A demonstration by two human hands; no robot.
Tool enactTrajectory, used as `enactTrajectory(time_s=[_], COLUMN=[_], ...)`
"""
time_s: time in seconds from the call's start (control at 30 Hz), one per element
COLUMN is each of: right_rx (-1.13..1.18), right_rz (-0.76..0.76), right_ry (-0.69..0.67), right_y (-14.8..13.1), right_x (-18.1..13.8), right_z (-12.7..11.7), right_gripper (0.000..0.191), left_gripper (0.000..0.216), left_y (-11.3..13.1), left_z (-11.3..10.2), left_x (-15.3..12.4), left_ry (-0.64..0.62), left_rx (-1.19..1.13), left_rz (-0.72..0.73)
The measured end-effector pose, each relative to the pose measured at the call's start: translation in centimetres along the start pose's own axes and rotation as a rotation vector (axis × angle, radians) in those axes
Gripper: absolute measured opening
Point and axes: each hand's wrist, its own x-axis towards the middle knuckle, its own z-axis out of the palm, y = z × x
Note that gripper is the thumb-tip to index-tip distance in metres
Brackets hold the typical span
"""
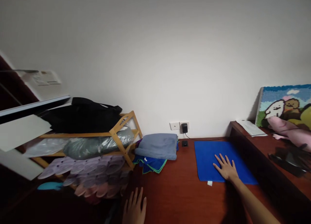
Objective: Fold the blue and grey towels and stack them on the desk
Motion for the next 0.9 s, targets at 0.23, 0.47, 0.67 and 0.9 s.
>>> enactTrajectory(time_s=[0.23, 0.47, 0.67, 0.9], right_rx=[-0.044, -0.002, 0.334, 0.741], right_rz=[-0.059, -0.046, -0.139, -0.341], right_ry=[0.005, -0.049, 0.084, -0.044], right_y=[2.1, 2.4, -1.8, -20.2], right_x=[5.4, 5.5, 3.8, 1.7], right_z=[0.5, -0.3, -3.4, -3.3], right_gripper=[0.068, 0.071, 0.065, 0.031], left_gripper=[0.054, 0.054, 0.055, 0.054], left_y=[-1.2, -0.5, 0.6, 0.9], left_z=[2.0, 0.9, -1.2, -1.7], left_x=[-0.5, -0.5, -0.7, -1.1], left_ry=[-0.041, 0.011, 0.082, 0.058], left_rx=[0.063, -0.001, -0.087, -0.156], left_rz=[0.112, 0.044, -0.041, -0.074])
